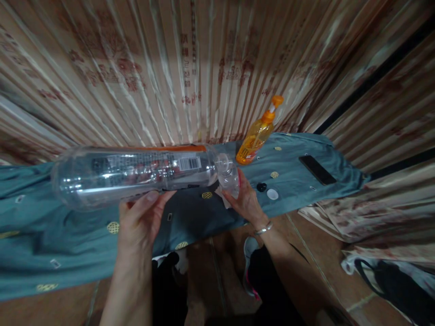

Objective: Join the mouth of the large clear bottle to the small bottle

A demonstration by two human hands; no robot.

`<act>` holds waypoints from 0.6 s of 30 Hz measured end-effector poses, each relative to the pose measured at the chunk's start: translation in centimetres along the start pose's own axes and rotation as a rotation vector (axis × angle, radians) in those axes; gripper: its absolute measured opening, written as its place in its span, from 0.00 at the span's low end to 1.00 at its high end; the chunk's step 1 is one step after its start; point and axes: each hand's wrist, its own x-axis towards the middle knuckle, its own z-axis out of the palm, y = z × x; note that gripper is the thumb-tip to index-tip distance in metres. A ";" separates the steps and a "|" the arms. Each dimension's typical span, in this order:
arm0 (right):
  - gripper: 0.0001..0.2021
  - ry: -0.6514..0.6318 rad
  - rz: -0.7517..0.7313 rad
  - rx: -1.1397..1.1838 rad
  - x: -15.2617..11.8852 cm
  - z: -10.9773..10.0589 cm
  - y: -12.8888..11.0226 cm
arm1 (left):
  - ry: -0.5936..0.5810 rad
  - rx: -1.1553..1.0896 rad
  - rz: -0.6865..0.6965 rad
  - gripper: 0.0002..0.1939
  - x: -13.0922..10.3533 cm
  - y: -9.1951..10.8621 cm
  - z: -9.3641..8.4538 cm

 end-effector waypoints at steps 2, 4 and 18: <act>0.44 -0.004 0.013 0.006 0.0 0.0 0.0 | 0.005 -0.013 -0.013 0.25 0.0 -0.2 -0.3; 0.44 -0.008 0.022 0.013 0.0 0.0 -0.1 | 0.013 -0.026 -0.015 0.27 0.1 -0.4 -0.6; 0.44 0.017 0.005 0.023 0.0 0.2 -0.2 | 0.050 -0.022 -0.072 0.28 -0.2 -0.2 0.2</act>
